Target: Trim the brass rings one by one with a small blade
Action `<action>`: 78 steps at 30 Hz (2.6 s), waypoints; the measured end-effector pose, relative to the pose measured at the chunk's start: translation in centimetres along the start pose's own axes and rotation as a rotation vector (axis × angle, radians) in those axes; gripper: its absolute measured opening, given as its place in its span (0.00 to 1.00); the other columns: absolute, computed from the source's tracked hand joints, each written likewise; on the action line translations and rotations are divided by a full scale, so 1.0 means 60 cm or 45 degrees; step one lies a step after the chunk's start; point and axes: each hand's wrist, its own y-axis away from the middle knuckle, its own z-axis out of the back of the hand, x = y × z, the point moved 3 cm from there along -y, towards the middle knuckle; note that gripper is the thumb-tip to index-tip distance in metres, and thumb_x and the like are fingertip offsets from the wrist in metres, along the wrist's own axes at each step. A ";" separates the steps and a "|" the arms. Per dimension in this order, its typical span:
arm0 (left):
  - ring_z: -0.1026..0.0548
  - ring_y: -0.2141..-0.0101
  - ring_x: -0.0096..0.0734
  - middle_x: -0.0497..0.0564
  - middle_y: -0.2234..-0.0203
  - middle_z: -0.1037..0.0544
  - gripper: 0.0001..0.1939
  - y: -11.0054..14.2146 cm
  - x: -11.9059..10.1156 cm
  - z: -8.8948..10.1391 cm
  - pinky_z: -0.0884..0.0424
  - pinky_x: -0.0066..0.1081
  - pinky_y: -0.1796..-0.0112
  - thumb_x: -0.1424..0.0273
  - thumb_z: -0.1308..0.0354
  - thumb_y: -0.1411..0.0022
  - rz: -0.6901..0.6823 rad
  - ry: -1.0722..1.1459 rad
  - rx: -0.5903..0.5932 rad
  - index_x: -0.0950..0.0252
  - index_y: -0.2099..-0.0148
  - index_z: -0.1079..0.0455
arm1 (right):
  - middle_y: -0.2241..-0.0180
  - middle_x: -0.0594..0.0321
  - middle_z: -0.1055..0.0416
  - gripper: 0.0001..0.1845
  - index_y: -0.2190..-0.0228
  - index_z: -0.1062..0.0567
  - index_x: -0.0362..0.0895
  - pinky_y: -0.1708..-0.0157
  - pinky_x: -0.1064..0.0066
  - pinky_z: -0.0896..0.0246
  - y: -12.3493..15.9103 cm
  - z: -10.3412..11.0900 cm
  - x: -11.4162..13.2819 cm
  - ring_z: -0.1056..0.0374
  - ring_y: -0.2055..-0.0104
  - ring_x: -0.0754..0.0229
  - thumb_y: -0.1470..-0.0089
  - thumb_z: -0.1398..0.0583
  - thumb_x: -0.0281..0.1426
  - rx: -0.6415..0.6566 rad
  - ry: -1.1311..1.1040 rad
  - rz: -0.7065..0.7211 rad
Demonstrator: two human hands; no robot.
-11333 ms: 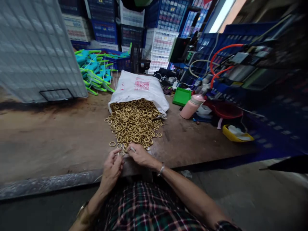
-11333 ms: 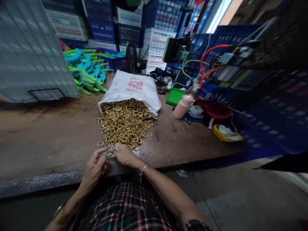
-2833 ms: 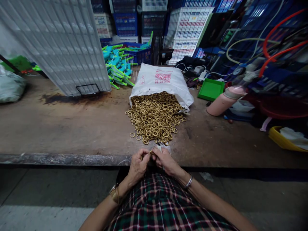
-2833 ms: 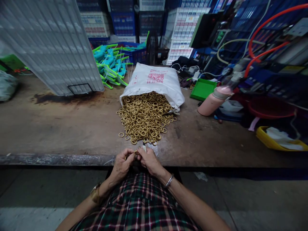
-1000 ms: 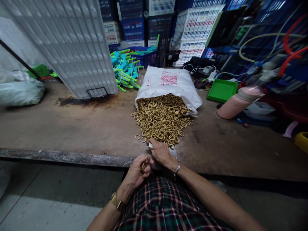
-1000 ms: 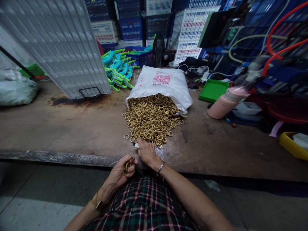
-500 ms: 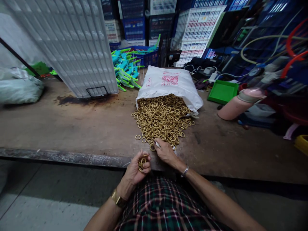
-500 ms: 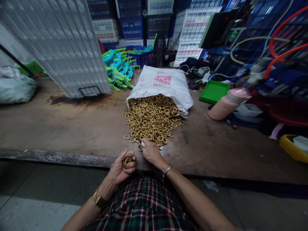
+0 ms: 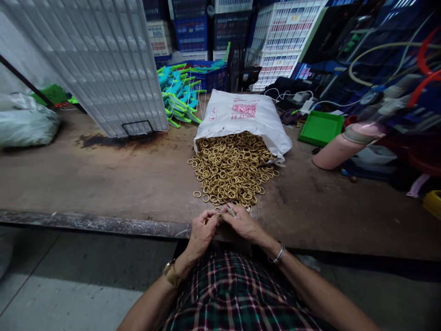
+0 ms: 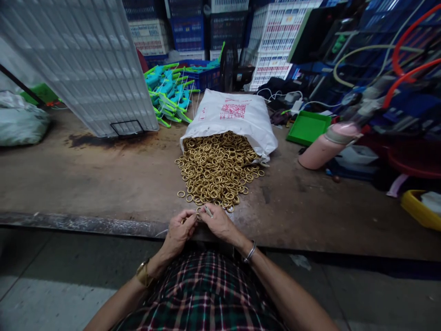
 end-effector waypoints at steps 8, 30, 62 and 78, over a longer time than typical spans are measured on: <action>0.44 0.84 0.17 0.41 0.85 0.38 0.15 -0.001 0.013 0.007 0.48 0.21 0.82 0.59 0.44 0.47 -0.064 -0.092 -0.063 0.67 0.68 0.33 | 0.83 0.72 0.44 0.15 0.78 0.38 0.44 0.78 0.76 0.53 0.002 -0.012 -0.017 0.49 0.79 0.68 0.48 0.48 0.41 -0.053 -0.063 -0.095; 0.44 0.87 0.14 0.41 0.82 0.35 0.16 -0.004 0.006 0.006 0.52 0.19 0.87 0.59 0.42 0.50 0.140 0.110 0.125 0.67 0.65 0.34 | 0.84 0.70 0.40 0.12 0.82 0.34 0.43 0.79 0.75 0.53 -0.010 -0.012 -0.034 0.48 0.81 0.69 0.52 0.49 0.33 -0.128 -0.035 -0.157; 0.30 0.70 0.29 0.50 0.70 0.24 0.09 0.007 -0.023 0.012 0.36 0.27 0.66 0.68 0.47 0.45 -0.440 -0.459 0.061 0.64 0.63 0.27 | 0.85 0.78 0.44 0.11 0.73 0.37 0.45 0.88 0.80 0.67 0.007 -0.023 -0.021 0.58 0.88 0.75 0.59 0.43 0.37 0.081 -0.601 -0.494; 0.47 0.87 0.16 0.40 0.87 0.40 0.15 0.010 0.006 0.004 0.52 0.21 0.85 0.58 0.44 0.47 0.110 -0.009 0.171 0.66 0.71 0.37 | 0.83 0.69 0.38 0.19 0.82 0.35 0.42 0.79 0.77 0.51 0.001 -0.021 -0.033 0.45 0.80 0.69 0.47 0.49 0.41 -0.012 -0.053 -0.148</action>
